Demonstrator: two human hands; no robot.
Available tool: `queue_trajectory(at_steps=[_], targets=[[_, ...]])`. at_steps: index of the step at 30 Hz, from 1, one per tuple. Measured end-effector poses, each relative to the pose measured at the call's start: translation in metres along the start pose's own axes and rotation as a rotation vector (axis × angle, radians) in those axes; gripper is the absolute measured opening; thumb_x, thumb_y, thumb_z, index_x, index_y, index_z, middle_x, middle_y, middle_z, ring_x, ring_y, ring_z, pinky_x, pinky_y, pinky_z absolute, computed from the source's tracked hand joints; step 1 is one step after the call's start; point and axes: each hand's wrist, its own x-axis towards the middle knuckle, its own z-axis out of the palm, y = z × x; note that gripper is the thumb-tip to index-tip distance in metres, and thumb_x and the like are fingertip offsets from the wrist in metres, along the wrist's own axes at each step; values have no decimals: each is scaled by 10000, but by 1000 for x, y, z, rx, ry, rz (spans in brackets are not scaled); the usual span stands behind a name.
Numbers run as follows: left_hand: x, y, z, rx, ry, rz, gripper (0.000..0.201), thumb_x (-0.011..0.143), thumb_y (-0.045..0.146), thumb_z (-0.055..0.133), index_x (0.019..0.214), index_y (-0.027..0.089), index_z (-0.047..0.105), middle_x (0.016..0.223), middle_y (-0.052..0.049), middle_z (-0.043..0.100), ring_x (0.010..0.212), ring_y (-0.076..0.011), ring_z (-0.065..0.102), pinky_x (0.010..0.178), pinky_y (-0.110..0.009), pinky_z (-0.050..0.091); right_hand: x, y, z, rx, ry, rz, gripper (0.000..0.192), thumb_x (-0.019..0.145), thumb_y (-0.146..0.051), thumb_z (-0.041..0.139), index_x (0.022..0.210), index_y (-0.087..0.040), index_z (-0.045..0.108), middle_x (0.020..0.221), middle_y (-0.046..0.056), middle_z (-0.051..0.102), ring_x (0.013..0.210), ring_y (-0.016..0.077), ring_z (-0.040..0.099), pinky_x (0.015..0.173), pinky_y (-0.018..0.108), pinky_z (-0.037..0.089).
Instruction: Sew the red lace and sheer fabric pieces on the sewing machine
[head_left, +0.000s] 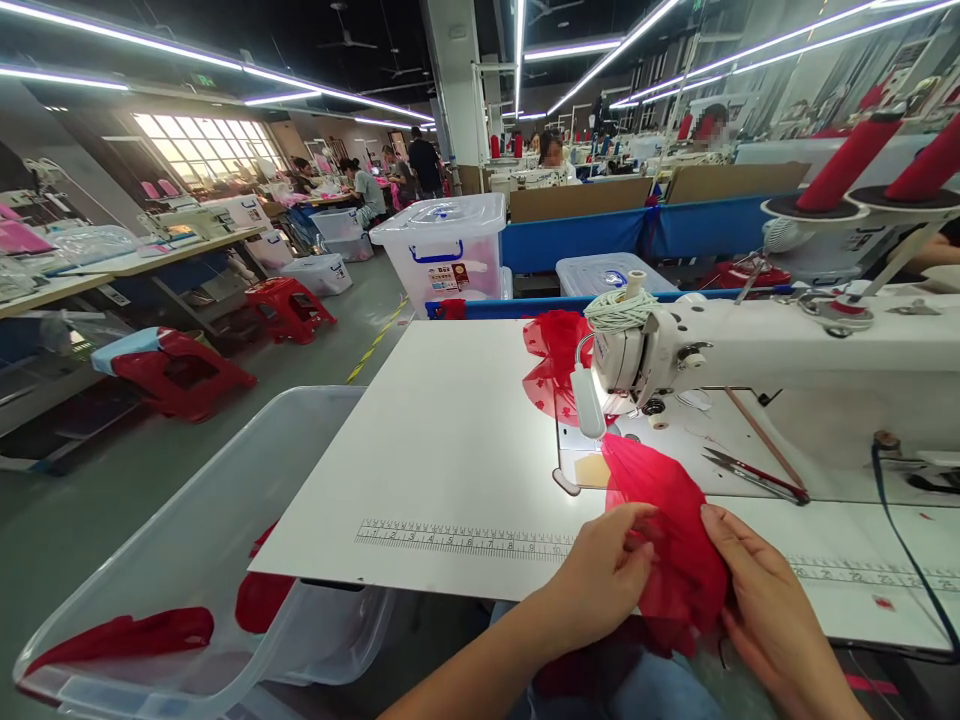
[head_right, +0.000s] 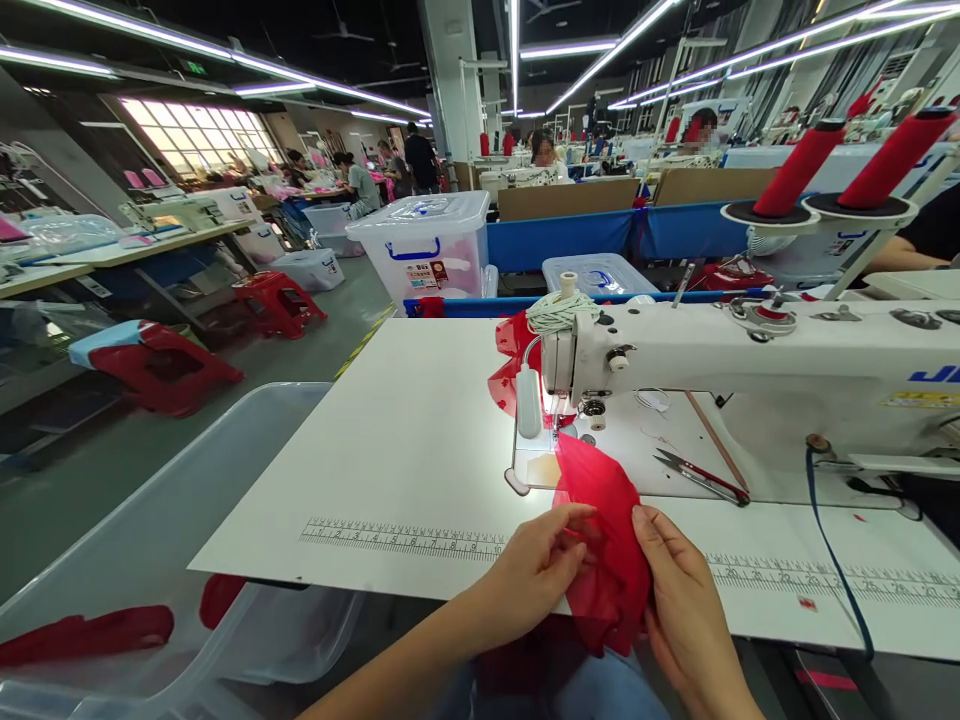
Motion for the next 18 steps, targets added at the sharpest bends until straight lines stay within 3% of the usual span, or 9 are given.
queue_trajectory(at_steps=[2,4,7,10,12,14,18], targets=[[-1,3,-2,117,-44,-14,319,843,173,466,1114,202,632,924,-52,680,800,-186,626,763,-321,497,-1,4,-2,-25,-11,0,391,656,-538,783,853,-225,656,604,-37,608,467,109,517,374,183,430],[2,7,-5,144,48,-54,240,825,178,478,1003,194,639,825,-33,658,745,-176,613,716,-300,480,-3,8,-5,-165,-17,-111,334,754,-535,704,889,-235,650,615,-37,609,472,110,518,396,189,446],[12,16,-14,27,207,-109,124,849,292,497,835,190,567,702,-3,602,616,-149,575,617,-269,450,-6,13,-3,-545,-62,-573,194,855,-417,614,831,-229,655,659,-15,643,519,119,574,472,190,492],[19,23,-25,101,184,-153,375,830,495,540,611,208,437,551,35,480,517,-128,467,537,-259,374,-6,18,4,-831,-200,-1110,126,901,-250,543,867,-218,660,706,10,676,558,121,628,525,184,508],[21,26,-31,260,200,-191,458,790,523,582,531,213,366,511,42,414,516,-125,399,517,-263,316,-7,22,9,-938,-246,-1314,132,917,-187,516,919,-199,648,721,28,687,562,121,642,519,181,503],[20,27,-36,345,210,-220,441,779,418,601,496,210,335,490,47,380,520,-123,370,520,-267,286,-7,26,12,-989,-240,-1367,134,934,-173,497,931,-190,630,726,38,687,574,125,651,520,184,502],[21,21,-42,287,158,-262,350,795,235,515,490,205,346,439,53,404,460,-111,432,517,-249,321,-7,29,13,-985,-267,-1287,141,953,-198,474,935,-203,614,727,18,670,584,117,644,548,188,511]])
